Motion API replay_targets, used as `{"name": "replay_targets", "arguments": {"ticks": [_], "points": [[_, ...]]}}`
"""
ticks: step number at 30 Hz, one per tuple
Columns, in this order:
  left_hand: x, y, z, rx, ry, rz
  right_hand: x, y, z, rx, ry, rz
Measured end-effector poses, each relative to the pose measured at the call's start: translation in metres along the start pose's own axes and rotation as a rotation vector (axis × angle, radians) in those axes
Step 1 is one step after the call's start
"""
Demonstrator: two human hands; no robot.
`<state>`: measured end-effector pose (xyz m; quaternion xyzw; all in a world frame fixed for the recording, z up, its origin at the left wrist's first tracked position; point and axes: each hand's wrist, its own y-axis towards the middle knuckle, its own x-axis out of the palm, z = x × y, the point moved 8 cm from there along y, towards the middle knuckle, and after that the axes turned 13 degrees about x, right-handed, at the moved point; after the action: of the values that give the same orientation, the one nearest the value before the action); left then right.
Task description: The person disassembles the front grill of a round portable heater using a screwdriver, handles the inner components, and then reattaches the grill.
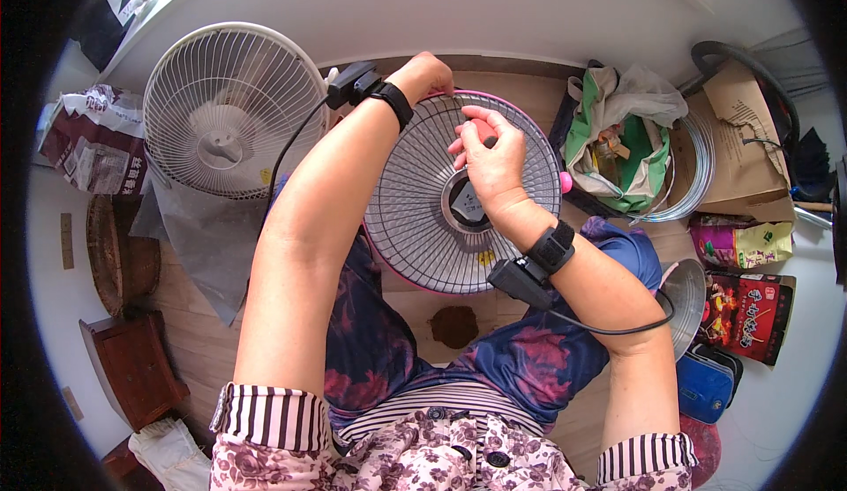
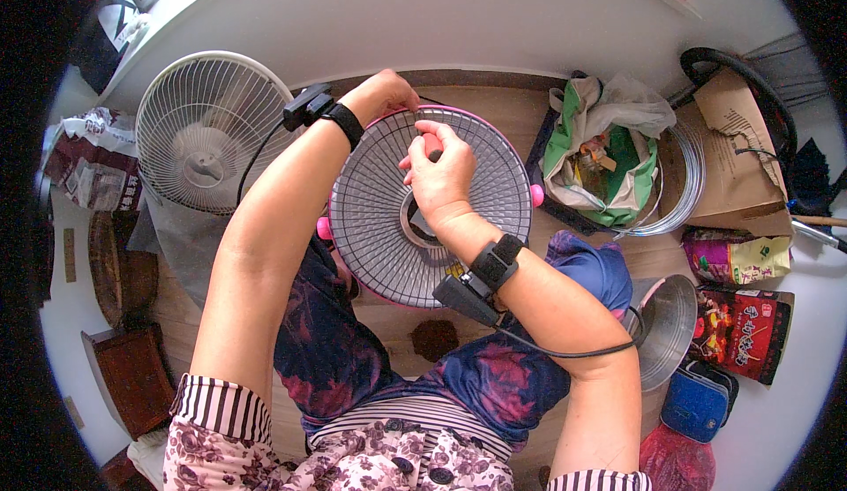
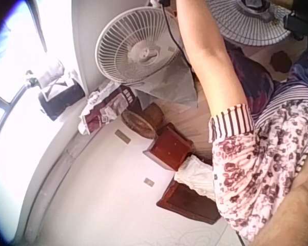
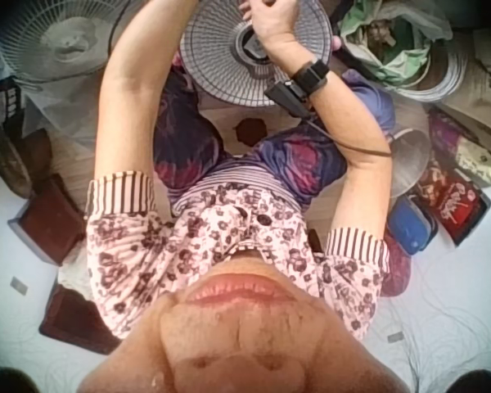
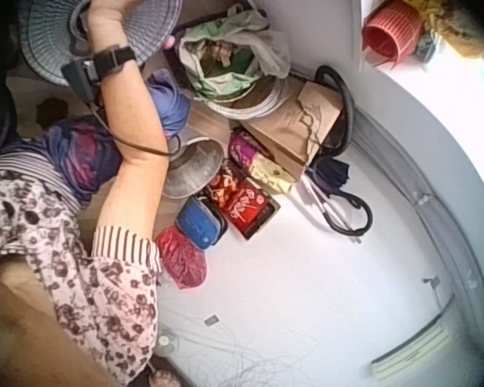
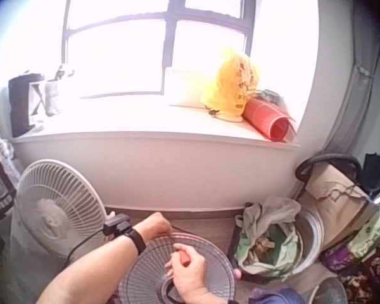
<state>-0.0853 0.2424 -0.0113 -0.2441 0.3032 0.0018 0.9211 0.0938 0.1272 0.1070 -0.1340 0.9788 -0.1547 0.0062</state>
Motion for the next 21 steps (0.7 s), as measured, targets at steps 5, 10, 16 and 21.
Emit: {"name": "replay_targets", "arguments": {"ticks": [5,10,16,21], "points": [[0.013,0.001,0.003,-0.008,-0.087,-0.045,-0.004,0.0,0.0,0.0,-0.099,0.013],[0.022,-0.015,0.002,-0.145,-0.439,-0.098,-0.004,-0.001,0.0,0.003,-0.088,0.009],[0.023,-0.015,0.003,-0.103,-0.501,-0.068,-0.003,-0.002,-0.001,0.024,-0.084,0.011],[0.023,0.002,-0.005,-0.053,-0.308,-0.061,-0.002,-0.002,-0.002,0.028,-0.09,0.009]]}}
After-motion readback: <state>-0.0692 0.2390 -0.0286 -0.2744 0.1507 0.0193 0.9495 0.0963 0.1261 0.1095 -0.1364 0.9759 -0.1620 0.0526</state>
